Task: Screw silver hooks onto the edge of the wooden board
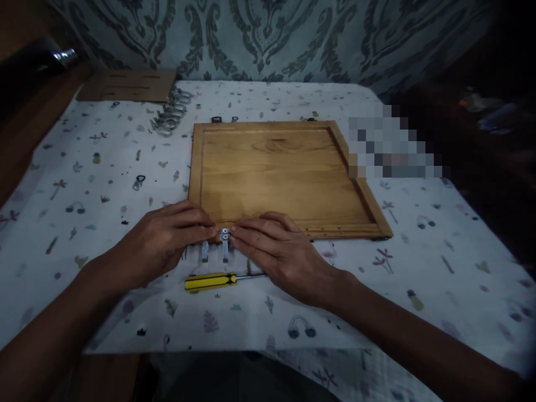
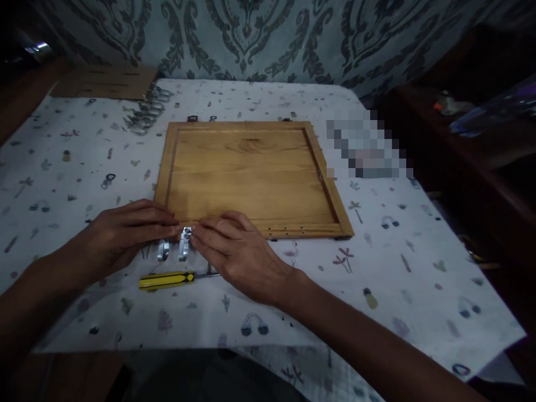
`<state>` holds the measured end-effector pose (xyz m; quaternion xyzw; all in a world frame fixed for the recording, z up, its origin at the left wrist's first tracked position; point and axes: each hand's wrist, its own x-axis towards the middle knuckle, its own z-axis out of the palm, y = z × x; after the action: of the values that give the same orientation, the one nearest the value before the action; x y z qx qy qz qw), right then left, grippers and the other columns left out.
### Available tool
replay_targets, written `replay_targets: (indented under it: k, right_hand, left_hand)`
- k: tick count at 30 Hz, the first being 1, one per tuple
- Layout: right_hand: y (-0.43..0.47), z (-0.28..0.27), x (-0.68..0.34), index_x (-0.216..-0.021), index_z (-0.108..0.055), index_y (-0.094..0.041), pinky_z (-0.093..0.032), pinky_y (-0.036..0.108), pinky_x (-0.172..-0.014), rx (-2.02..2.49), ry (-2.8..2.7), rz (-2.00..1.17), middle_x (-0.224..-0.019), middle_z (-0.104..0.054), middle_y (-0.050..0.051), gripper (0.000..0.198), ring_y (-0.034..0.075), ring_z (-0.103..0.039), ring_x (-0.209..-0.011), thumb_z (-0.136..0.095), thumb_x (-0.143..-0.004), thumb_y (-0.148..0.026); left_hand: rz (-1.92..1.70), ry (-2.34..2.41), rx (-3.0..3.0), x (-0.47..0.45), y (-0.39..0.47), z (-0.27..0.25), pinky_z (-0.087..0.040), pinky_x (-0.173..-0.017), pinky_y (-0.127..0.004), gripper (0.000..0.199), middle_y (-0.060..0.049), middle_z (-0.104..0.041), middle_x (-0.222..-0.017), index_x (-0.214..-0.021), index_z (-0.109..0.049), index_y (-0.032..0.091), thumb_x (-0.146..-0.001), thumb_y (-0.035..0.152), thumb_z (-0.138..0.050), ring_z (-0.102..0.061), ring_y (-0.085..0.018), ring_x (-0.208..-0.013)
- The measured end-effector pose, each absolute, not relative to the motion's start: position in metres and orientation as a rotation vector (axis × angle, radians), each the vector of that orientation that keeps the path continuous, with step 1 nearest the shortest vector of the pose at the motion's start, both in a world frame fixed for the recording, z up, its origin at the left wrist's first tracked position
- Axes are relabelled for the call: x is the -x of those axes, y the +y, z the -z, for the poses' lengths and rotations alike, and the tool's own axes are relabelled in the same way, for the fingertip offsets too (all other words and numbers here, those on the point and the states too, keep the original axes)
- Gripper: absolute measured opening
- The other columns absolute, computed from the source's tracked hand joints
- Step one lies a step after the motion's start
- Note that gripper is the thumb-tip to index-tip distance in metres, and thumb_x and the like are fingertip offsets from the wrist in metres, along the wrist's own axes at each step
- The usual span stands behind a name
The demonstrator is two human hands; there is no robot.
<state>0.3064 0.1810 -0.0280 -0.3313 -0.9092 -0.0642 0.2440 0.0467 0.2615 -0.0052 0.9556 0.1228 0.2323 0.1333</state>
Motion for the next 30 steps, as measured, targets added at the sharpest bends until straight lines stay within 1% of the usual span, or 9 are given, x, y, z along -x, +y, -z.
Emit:
replay_targets:
  k: [4,8,13,17,19,21,25,27,30]
  right_hand:
    - [0.182,0.025,-0.306,-0.121,-0.067,-0.012,-0.044,0.046,-0.105,0.908,-2.484,0.135,-0.124,-0.072,0.008,0.026,0.022,-0.061,-0.12,-0.051,-0.1,-0.01]
    - [0.184,0.02,-0.305,-0.118,-0.067,-0.012,-0.041,0.049,-0.11,0.911,-2.481,0.106,-0.12,-0.074,0.006,0.024,0.021,-0.062,-0.117,-0.049,-0.102,-0.012]
    - [0.187,0.013,-0.302,-0.113,-0.068,-0.012,-0.042,0.049,-0.108,0.895,-2.497,0.085,-0.113,-0.076,0.007,0.021,0.021,-0.064,-0.108,-0.05,-0.101,-0.011]
    - [0.19,0.01,-0.301,-0.105,-0.069,-0.013,-0.041,0.049,-0.108,0.89,-2.523,0.077,-0.106,-0.076,0.008,0.02,0.02,-0.065,-0.1,-0.05,-0.1,-0.009]
    - [0.191,0.011,-0.302,-0.103,-0.069,-0.014,-0.039,0.048,-0.109,0.889,-2.544,0.087,-0.106,-0.076,0.007,0.02,0.019,-0.064,-0.099,-0.05,-0.1,-0.009]
    - [0.191,0.012,-0.302,-0.102,-0.069,-0.015,-0.038,0.047,-0.11,0.887,-2.56,0.103,-0.107,-0.076,0.005,0.021,0.019,-0.063,-0.098,-0.048,-0.1,-0.009]
    - [0.192,0.013,-0.303,-0.104,-0.068,-0.017,-0.036,0.044,-0.111,0.885,-2.57,0.132,-0.109,-0.075,0.003,0.022,0.018,-0.062,-0.1,-0.046,-0.102,-0.011]
    - [0.192,0.013,-0.303,-0.106,-0.068,-0.016,-0.037,0.044,-0.11,0.874,-2.567,0.122,-0.109,-0.075,0.003,0.021,0.019,-0.061,-0.1,-0.047,-0.102,-0.011]
    - [0.192,0.013,-0.304,-0.107,-0.068,-0.014,-0.036,0.046,-0.11,0.847,-2.556,0.098,-0.108,-0.074,0.005,0.02,0.02,-0.061,-0.1,-0.049,-0.101,-0.01]
  left_hand:
    - [-0.689,0.366,-2.73,-0.045,0.261,0.008,-0.057,-0.086,-0.035,0.03,-0.011,-0.07,-0.111,-0.121,-0.064,0.018,-0.097,0.008,-0.049,-0.064,-0.022,-0.104]
    - [-0.694,0.374,-2.704,-0.045,0.262,0.009,-0.057,-0.086,-0.036,0.03,-0.01,-0.07,-0.109,-0.12,-0.064,0.019,-0.097,0.007,-0.05,-0.064,-0.021,-0.101]
    - [-0.723,0.362,-2.683,-0.047,0.263,0.008,-0.057,-0.085,-0.037,0.031,-0.011,-0.069,-0.107,-0.118,-0.064,0.018,-0.095,0.004,-0.049,-0.063,-0.02,-0.099]
    - [-0.733,0.376,-2.687,-0.048,0.262,0.01,-0.057,-0.084,-0.036,0.029,-0.011,-0.07,-0.108,-0.117,-0.065,0.018,-0.096,0.006,-0.049,-0.064,-0.021,-0.099]
    - [-0.738,0.376,-2.691,-0.048,0.262,0.011,-0.057,-0.083,-0.036,0.029,-0.011,-0.07,-0.107,-0.117,-0.065,0.018,-0.097,0.006,-0.048,-0.064,-0.02,-0.098]
    - [-0.715,0.387,-2.689,-0.047,0.263,0.01,-0.057,-0.083,-0.036,0.03,-0.011,-0.07,-0.109,-0.12,-0.064,0.018,-0.097,0.006,-0.048,-0.064,-0.02,-0.099]
    - [-0.703,0.461,-2.698,-0.038,0.254,-0.005,-0.057,-0.089,-0.036,0.036,-0.012,-0.067,-0.118,-0.13,-0.059,0.019,-0.097,0.005,-0.05,-0.062,-0.021,-0.109]
    - [-0.715,0.558,-2.704,-0.032,0.241,-0.016,-0.055,-0.083,-0.033,0.032,-0.01,-0.067,-0.111,-0.125,-0.06,0.018,-0.097,0.006,-0.05,-0.062,-0.02,-0.102]
    - [-0.589,0.683,-2.67,-0.03,0.214,-0.025,-0.049,-0.064,-0.027,0.02,-0.007,-0.064,-0.091,-0.114,-0.061,0.014,-0.098,0.01,-0.049,-0.058,-0.016,-0.08]
